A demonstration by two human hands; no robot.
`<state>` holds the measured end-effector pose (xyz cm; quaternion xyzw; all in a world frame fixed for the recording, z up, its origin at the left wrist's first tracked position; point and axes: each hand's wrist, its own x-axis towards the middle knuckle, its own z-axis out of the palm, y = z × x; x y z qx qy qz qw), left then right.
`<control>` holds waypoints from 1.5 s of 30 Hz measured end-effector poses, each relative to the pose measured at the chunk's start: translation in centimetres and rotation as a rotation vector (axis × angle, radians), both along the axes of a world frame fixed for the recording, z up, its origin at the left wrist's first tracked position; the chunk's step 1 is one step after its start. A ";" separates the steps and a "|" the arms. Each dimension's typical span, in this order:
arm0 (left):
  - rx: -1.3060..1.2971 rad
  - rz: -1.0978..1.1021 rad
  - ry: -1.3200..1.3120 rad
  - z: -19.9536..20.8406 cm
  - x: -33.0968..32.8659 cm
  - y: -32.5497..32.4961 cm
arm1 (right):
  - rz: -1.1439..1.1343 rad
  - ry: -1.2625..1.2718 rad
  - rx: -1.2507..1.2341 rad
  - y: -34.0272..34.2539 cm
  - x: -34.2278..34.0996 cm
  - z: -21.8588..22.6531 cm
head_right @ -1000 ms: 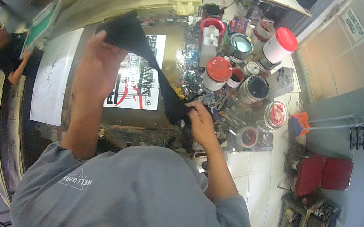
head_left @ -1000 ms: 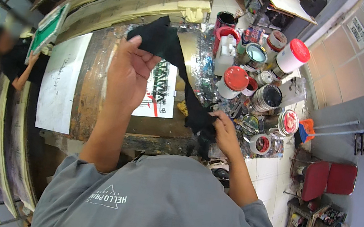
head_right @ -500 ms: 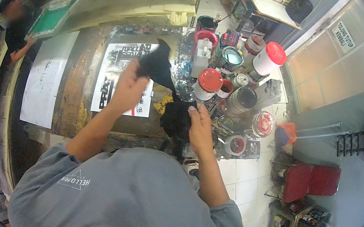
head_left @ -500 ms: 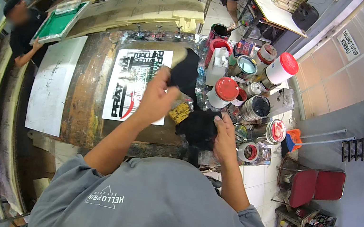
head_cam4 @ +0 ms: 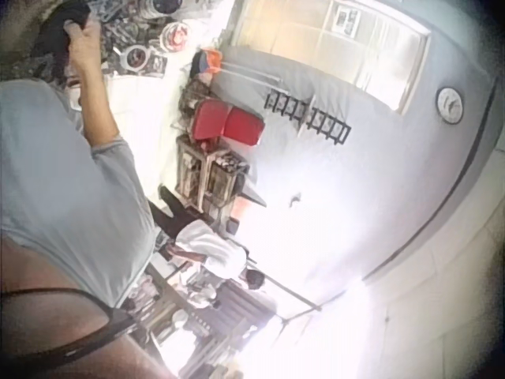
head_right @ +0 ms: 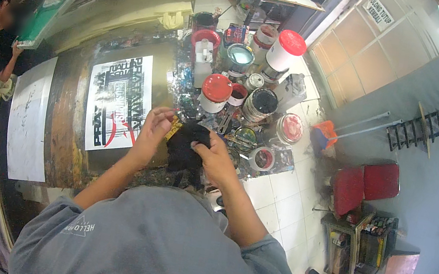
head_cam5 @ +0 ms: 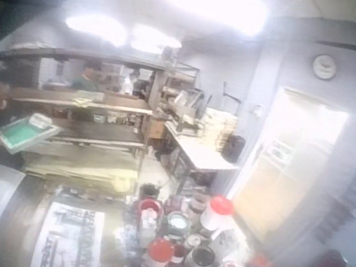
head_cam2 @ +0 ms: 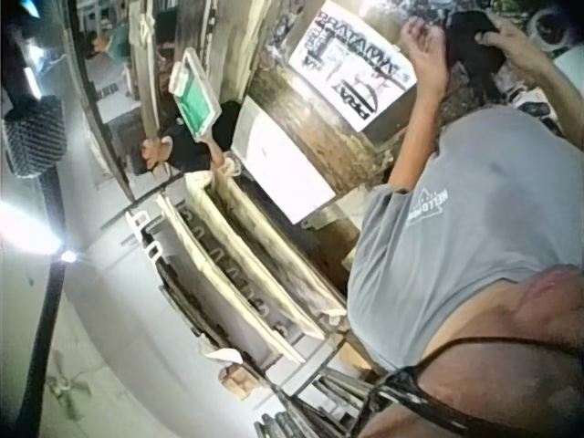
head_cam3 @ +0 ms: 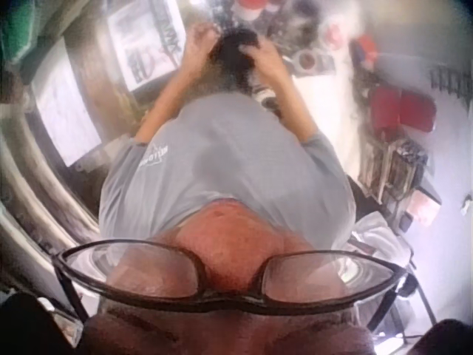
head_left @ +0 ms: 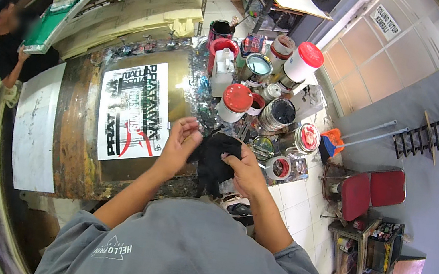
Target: The person spreads green ink across a screen using a spatula and then uses a squeegee to press the ink through the mesh onto the material below.
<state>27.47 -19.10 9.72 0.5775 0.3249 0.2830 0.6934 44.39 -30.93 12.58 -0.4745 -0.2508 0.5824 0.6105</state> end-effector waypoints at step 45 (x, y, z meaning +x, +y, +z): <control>-0.622 0.208 0.259 -8.3 -18.6 5.3 | 0.042 -1.942 -0.379 30.2 28.3 -7.6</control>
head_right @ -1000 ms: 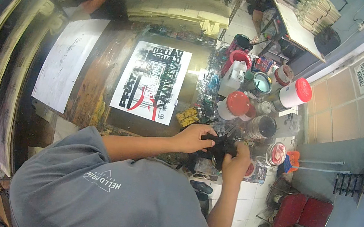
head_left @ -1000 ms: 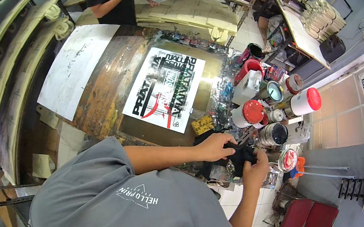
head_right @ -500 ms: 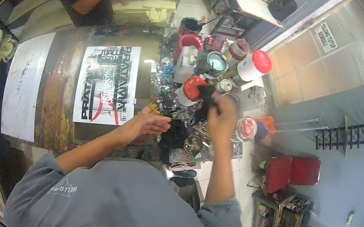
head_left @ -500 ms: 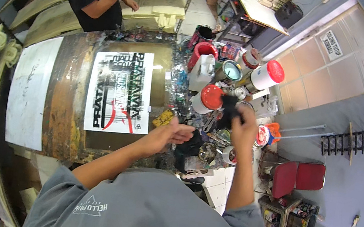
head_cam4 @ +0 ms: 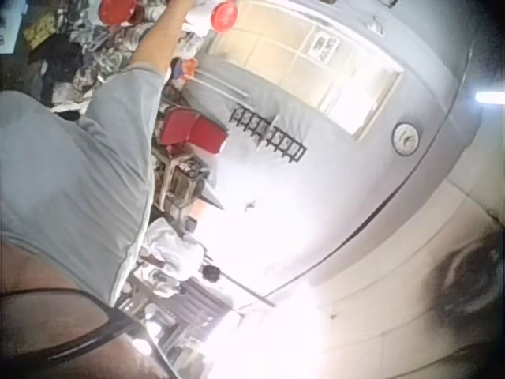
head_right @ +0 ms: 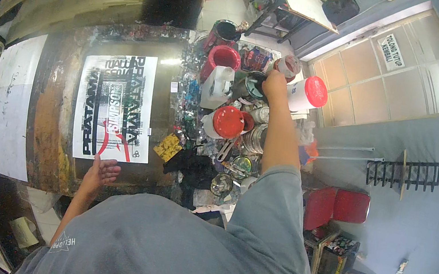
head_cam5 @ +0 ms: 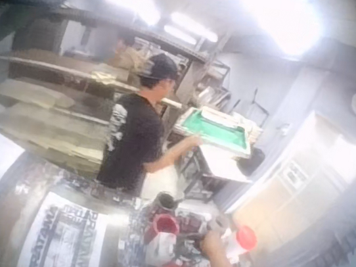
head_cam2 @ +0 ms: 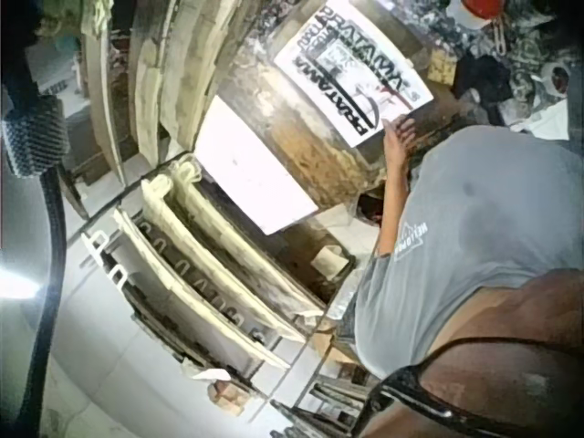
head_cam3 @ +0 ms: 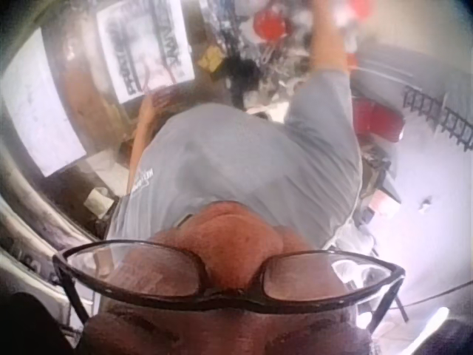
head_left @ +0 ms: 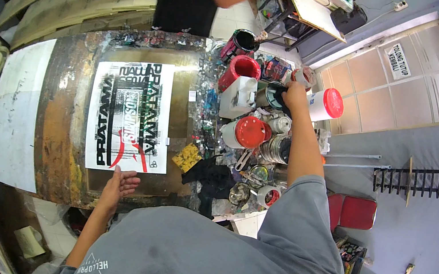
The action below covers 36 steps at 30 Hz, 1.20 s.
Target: The person spreads green ink across a screen using a spatula and then uses a squeegee to press the ink through the mesh onto the material below.
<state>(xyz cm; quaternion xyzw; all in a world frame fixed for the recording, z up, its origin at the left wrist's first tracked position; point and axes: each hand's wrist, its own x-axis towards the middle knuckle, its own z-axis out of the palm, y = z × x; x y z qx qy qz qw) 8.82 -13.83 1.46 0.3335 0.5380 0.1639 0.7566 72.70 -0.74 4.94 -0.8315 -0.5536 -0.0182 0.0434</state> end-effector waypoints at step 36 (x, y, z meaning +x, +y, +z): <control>0.233 -0.561 -0.287 10.2 15.7 2.8 | -0.310 0.338 0.602 -7.0 -3.6 -1.1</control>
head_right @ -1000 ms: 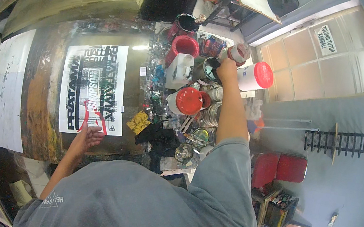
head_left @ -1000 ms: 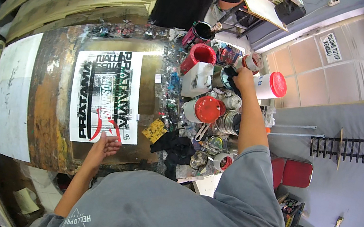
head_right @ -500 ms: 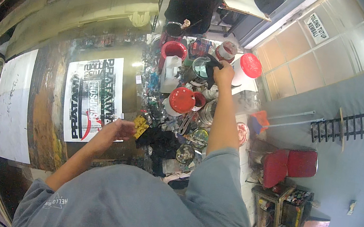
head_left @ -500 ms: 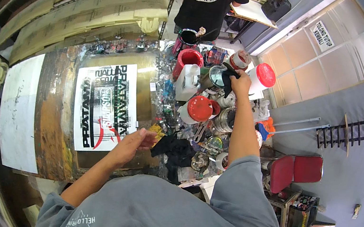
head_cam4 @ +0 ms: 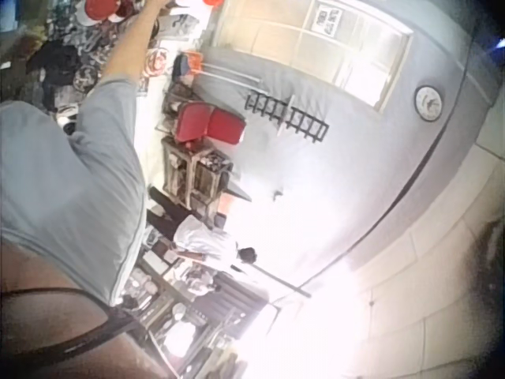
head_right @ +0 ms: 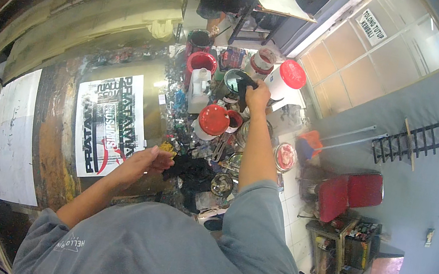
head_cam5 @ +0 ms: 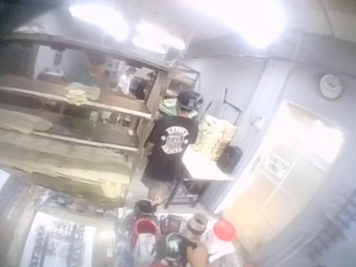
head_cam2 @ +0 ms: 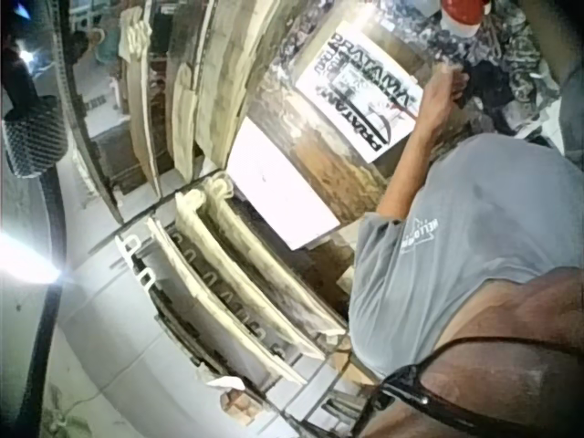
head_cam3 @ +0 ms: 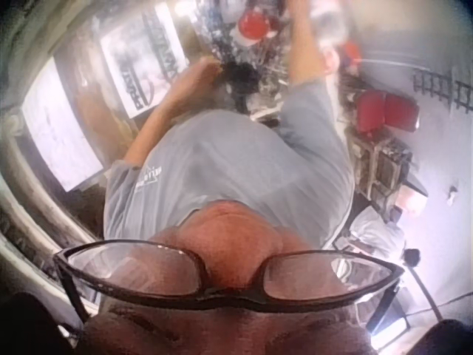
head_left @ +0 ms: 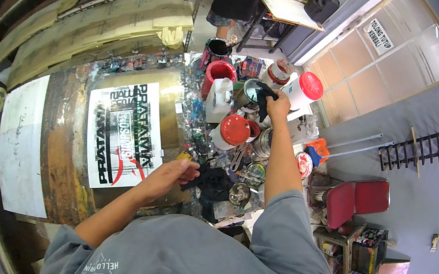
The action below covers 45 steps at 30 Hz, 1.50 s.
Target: The person spreads green ink across a screen using a spatula and then uses a squeegee to press the ink through the mesh onto the material below.
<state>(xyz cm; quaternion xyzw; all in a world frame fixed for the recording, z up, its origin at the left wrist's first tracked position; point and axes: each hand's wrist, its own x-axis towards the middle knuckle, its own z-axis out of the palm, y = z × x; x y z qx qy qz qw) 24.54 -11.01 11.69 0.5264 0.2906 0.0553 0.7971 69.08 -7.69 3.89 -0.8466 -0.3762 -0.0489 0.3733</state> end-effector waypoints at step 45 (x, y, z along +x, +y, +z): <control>0.633 0.161 -0.049 -3.3 13.8 -7.7 | 0.132 0.627 0.415 -18.4 -18.4 0.8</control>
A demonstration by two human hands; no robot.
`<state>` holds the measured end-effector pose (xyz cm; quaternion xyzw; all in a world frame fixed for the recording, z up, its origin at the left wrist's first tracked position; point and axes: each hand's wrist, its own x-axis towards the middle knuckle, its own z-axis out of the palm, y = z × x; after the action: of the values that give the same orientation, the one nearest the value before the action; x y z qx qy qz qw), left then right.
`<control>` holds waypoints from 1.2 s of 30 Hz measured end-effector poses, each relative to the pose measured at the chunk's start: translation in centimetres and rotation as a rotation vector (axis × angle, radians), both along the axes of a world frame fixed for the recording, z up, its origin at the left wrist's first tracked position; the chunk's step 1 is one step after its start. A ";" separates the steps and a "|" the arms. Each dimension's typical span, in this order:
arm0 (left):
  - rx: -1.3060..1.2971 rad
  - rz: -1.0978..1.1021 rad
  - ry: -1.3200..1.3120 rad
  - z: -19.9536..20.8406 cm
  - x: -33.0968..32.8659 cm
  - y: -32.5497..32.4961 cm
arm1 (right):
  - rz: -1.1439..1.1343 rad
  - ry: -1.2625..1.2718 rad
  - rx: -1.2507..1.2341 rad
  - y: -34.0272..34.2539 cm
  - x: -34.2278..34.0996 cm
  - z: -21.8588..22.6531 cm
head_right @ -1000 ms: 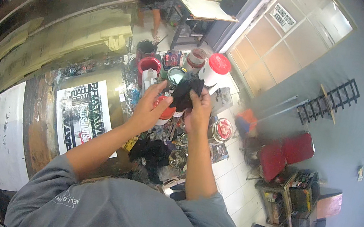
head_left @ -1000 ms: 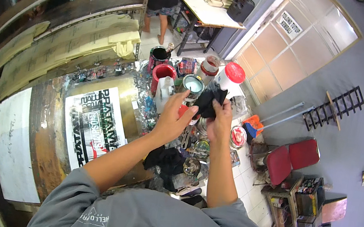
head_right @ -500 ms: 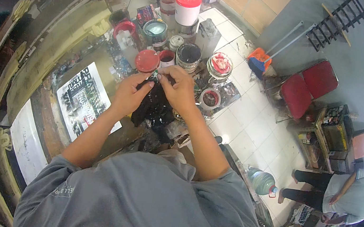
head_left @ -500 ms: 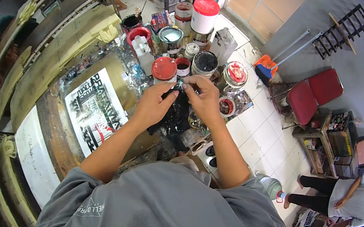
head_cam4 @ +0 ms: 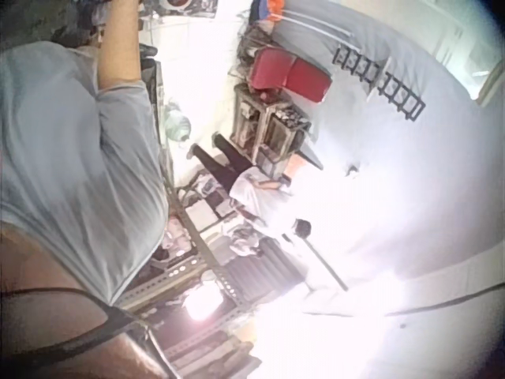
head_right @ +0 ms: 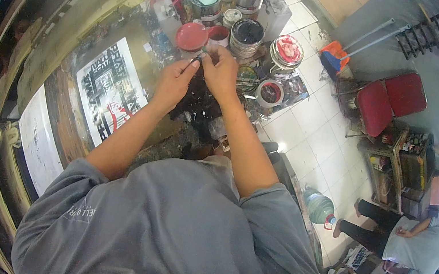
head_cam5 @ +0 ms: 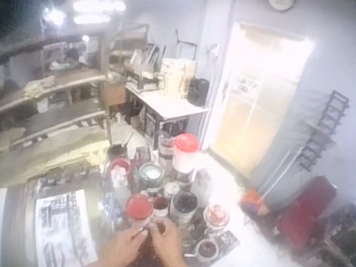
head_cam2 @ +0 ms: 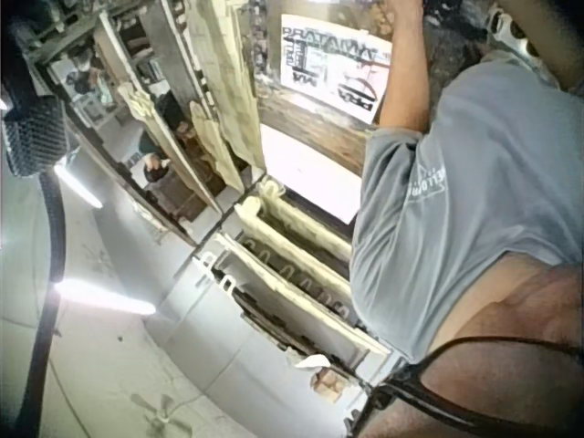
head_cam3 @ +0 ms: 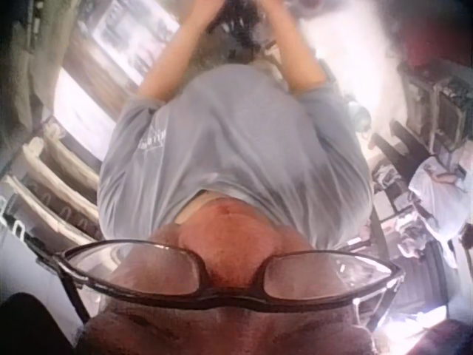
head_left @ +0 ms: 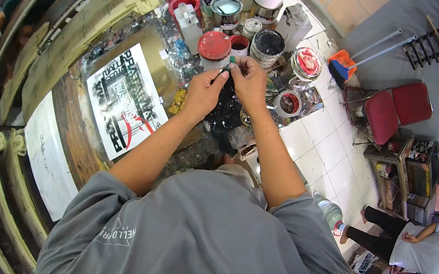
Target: The person spreads green ink across a screen using a spatula and then uses a squeegee to press the ink through the mesh onto the material below.
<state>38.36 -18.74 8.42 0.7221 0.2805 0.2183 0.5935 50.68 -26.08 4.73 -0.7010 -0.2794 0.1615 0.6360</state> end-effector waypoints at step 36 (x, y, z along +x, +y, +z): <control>0.180 0.296 -0.169 -0.8 -5.1 -1.2 | 0.171 0.028 0.112 -1.6 -6.3 2.8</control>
<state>33.30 -19.98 7.60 0.7020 0.3122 0.3874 0.5095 44.37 -27.63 7.50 -0.6356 -0.3380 0.2093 0.6617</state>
